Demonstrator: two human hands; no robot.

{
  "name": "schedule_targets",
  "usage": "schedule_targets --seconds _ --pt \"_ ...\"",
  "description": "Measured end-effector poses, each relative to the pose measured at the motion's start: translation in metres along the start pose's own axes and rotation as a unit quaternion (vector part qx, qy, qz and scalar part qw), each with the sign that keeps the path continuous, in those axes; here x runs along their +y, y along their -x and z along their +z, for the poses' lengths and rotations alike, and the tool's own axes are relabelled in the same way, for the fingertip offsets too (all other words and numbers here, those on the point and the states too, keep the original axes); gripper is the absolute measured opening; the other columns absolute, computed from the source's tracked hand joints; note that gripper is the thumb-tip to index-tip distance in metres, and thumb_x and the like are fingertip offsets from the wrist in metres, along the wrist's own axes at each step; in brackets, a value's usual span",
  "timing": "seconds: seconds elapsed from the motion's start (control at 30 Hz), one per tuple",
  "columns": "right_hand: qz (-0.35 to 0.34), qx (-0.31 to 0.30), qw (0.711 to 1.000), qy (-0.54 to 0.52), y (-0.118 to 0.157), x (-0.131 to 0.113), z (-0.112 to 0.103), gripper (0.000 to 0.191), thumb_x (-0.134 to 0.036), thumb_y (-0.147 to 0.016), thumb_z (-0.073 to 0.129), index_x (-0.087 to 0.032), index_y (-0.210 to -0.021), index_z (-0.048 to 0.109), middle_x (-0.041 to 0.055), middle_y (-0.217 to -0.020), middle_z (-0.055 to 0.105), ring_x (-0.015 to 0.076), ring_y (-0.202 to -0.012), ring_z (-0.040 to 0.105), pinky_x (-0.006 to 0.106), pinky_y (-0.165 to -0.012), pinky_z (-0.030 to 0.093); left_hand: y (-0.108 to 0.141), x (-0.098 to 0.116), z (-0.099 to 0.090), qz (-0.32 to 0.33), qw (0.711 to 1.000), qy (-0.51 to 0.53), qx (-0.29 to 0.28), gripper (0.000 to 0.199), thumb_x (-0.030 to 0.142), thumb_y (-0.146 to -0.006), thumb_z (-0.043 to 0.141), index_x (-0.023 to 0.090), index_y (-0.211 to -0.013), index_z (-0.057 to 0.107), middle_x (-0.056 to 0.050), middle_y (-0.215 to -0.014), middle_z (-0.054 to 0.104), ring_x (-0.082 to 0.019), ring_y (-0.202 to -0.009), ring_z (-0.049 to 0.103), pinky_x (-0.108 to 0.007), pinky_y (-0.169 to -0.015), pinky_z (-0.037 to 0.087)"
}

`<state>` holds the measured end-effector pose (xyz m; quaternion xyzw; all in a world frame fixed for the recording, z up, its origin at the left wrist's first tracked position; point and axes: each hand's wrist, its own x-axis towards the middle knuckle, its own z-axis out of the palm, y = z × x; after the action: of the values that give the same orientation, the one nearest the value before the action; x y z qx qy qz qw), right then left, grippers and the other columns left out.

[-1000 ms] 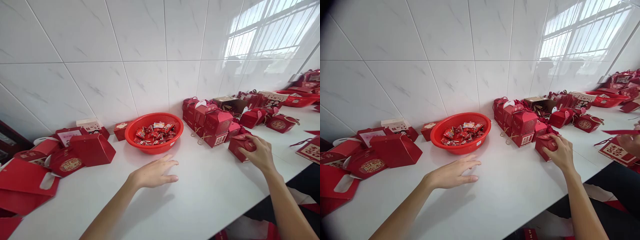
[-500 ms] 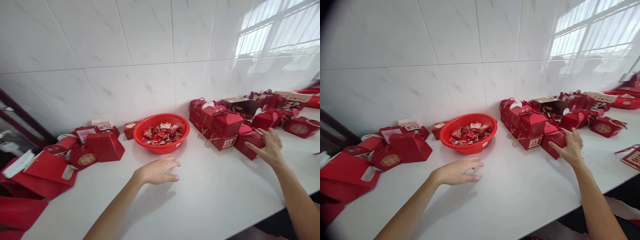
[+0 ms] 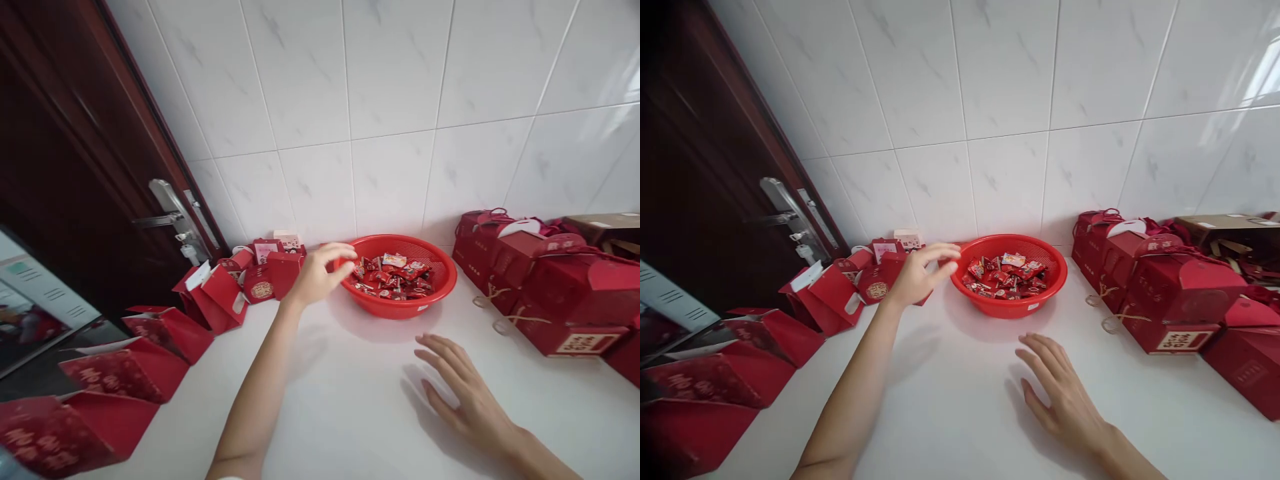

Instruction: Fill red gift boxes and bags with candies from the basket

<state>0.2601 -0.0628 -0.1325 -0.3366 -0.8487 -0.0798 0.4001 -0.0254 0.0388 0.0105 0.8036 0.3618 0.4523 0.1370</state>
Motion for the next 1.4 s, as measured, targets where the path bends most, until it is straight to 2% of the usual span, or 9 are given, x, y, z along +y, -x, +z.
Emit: schedule_targets --seconds 0.1,0.23,0.5,0.8,1.0,1.13,1.23,1.3,1.4 --pt "-0.003 -0.045 0.999 -0.021 0.014 -0.007 0.013 0.032 -0.019 -0.091 0.055 -0.022 -0.123 0.058 0.0136 -0.127 0.066 0.0284 -0.119 0.063 0.043 -0.089 0.059 -0.001 -0.038 -0.031 -0.084 0.979 0.013 0.185 0.027 0.032 -0.083 0.064 0.015 -0.103 0.071 -0.011 -0.117 0.072 -0.024 -0.111 0.067 -0.037 -0.101 0.053" --pt "0.042 -0.036 0.998 -0.035 0.016 -0.004 0.015 0.028 -0.020 -0.092 0.054 -0.024 -0.119 0.059 0.0127 -0.123 0.067 0.0277 -0.113 0.066 0.042 -0.083 0.062 0.007 -0.084 -0.068 -0.265 0.896 -0.069 0.348 0.029 0.025 -0.083 0.061 0.014 -0.108 0.068 -0.011 -0.119 0.072 -0.022 -0.116 0.066 -0.032 -0.104 0.051" --pt "0.079 -0.048 0.994 -0.063 0.014 -0.002 0.022 0.025 -0.021 -0.092 0.054 -0.025 -0.116 0.060 0.0116 -0.118 0.068 0.0260 -0.112 0.066 0.039 -0.083 0.063 0.033 -0.138 -0.103 -0.444 0.807 -0.150 0.360 0.020 0.028 -0.075 0.066 0.017 -0.091 0.067 -0.021 -0.121 0.069 -0.041 -0.131 0.053 -0.056 -0.112 0.038" --pt "0.121 -0.087 0.984 -0.093 0.015 0.003 0.027 0.020 -0.019 -0.092 0.051 -0.024 -0.108 0.062 0.0128 -0.114 0.067 0.0282 -0.113 0.065 0.042 -0.087 0.062 0.044 -0.161 -0.087 -0.481 0.796 -0.149 0.335 0.022 0.024 -0.060 0.077 0.021 -0.081 0.069 -0.016 -0.105 0.075 -0.041 -0.117 0.063 -0.053 -0.102 0.047" --pt "0.140 -0.096 0.979 -0.113 0.012 0.001 0.024 0.017 -0.020 -0.093 0.050 -0.024 -0.104 0.063 0.0125 -0.112 0.068 0.0268 -0.108 0.067 0.040 -0.083 0.063 0.032 -0.140 -0.089 -0.382 0.820 -0.169 0.391 0.025 0.022 -0.078 0.063 0.019 -0.102 0.070 -0.010 -0.117 0.073 -0.029 -0.117 0.065 -0.040 -0.107 0.048" --pt "0.149 -0.076 0.978 -0.125 0.010 -0.001 0.022 0.017 -0.023 -0.095 0.050 -0.024 -0.105 0.064 0.0116 -0.109 0.069 0.0256 -0.106 0.068 0.038 -0.081 0.064 0.013 -0.098 -0.086 -0.175 0.821 -0.194 0.508 0.026 0.028 -0.084 0.056 0.017 -0.107 0.064 -0.010 -0.115 0.071 -0.026 -0.110 0.066 -0.038 -0.100 0.052" --pt "0.166 -0.057 0.975 -0.134 0.011 -0.001 0.021 0.018 -0.027 -0.096 0.051 -0.026 -0.108 0.065 0.0100 -0.110 0.070 0.0251 -0.103 0.069 0.037 -0.081 0.063 0.005 -0.051 -0.071 0.000 0.839 -0.147 0.524 0.034 0.040 -0.082 0.063 0.018 -0.109 0.059 -0.009 -0.113 0.068 -0.025 -0.105 0.067 -0.036 -0.094 0.055" --pt "0.203 -0.048 0.968 -0.143 0.012 0.001 0.020 0.020 -0.032 -0.096 0.053 -0.027 -0.111 0.065 0.0087 -0.110 0.071 0.0241 -0.100 0.071 0.035 -0.080 0.063 0.007 -0.018 -0.052 0.067 0.886 -0.093 0.449 0.050 0.044 -0.083 0.067 0.020 -0.124 0.052 -0.009 -0.117 0.067 -0.024 -0.104 0.067 -0.036 -0.093 0.056" --pt "0.302 -0.033 0.937 -0.170 0.010 0.003 0.015 0.026 -0.044 -0.096 0.053 -0.028 -0.112 0.066 0.0079 -0.108 0.072 0.0227 -0.094 0.072 0.029 -0.071 0.063 0.020 0.022 -0.016 0.073 0.979 -0.062 0.179 0.065 0.045 -0.090 0.062 0.025 -0.147 0.037 -0.011 -0.124 0.067 -0.023 -0.102 0.069 -0.036 -0.091 0.057"
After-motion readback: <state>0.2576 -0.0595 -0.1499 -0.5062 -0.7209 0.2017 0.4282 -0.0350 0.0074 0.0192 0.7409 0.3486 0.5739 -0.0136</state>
